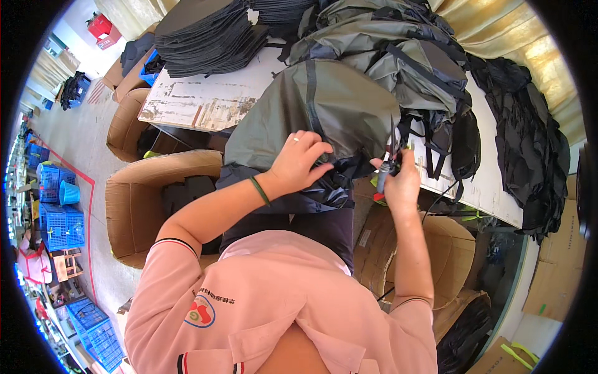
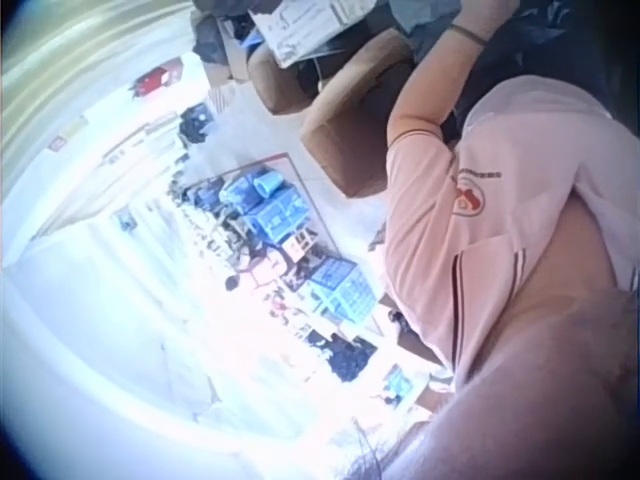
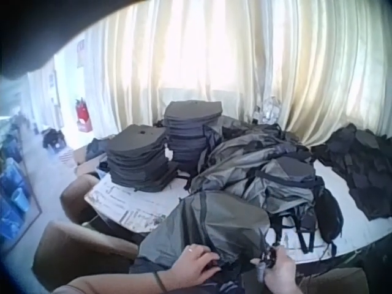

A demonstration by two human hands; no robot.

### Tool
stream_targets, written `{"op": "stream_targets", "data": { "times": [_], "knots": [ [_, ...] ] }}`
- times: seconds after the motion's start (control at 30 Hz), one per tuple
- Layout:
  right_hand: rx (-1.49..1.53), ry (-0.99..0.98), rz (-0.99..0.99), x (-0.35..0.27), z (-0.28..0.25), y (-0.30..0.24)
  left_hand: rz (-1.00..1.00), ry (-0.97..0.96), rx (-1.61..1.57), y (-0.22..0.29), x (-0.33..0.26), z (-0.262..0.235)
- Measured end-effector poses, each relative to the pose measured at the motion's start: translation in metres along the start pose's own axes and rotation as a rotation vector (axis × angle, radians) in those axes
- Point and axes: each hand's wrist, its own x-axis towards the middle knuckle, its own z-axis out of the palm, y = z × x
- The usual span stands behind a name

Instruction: Inspecting and trimming loose threads from black fabric garment pieces using scissors.

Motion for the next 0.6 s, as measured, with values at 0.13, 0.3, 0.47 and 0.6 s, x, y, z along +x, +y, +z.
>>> {"op": "stream_targets", "data": {
  "times": [0.13, 0.3, 0.47, 0.6],
  "knots": [
    [0.111, 0.057, 0.028, -0.006, 0.033, 0.017, 0.059, 0.01, 0.223, -0.006, -0.012, 0.031],
    [0.798, -0.108, 0.154, -0.005, 0.015, 0.014, 0.11, 0.058, 0.33, -0.027, 0.003, 0.032],
    [0.569, -0.084, 0.195, 0.003, -0.039, 0.023, 0.09, -0.059, -0.333, -0.023, 0.019, 0.001],
    [0.209, 0.083, 0.011, 0.014, -0.059, 0.02, -0.386, -0.377, -0.99, -0.011, 0.018, -0.034]
  ]
}}
